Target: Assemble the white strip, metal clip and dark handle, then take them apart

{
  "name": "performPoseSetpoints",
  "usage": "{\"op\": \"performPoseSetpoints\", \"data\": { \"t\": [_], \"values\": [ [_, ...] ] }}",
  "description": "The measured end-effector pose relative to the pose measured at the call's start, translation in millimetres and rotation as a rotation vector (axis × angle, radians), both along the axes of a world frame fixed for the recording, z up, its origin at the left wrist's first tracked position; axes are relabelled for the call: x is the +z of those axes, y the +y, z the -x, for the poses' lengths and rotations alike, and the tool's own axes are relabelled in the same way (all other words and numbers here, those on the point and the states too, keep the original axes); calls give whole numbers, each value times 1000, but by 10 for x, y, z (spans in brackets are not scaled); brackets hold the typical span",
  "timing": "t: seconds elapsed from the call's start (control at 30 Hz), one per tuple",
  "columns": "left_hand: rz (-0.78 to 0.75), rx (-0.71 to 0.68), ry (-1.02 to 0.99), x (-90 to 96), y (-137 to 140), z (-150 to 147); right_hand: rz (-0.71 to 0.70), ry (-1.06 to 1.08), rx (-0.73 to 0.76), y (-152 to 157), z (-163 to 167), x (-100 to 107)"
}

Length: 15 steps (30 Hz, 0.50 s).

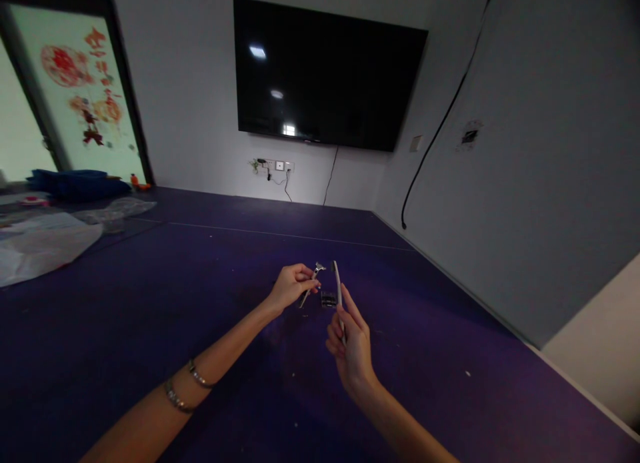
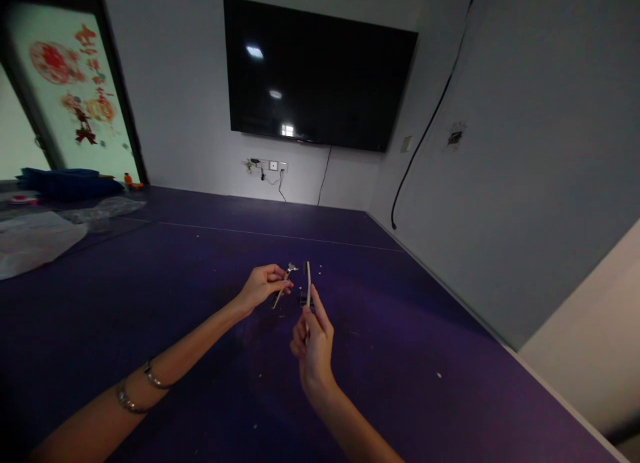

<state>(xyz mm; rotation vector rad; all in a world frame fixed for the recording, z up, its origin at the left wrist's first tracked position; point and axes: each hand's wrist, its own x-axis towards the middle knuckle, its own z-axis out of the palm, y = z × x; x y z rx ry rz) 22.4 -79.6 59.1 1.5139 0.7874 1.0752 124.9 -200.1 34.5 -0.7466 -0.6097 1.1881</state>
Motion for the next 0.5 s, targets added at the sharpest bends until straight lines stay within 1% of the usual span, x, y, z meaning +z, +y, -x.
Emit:
{"op": "performPoseSetpoints", "data": {
  "t": [0.07,0.2,0.4,0.5],
  "values": [
    [1,-9,6,11,-10,-8,4,-4,10,-5,2,1],
    [-16,14,-2,19,-13,-13,22,-8,49,-31,51,-17],
    [-7,-31,-24,-6,9,-27,-20,-13,10,-2,-11,26],
    [-18,-33,-20,-5,12,-25,-7,-15,32,-13,13,-4]
  ]
}}
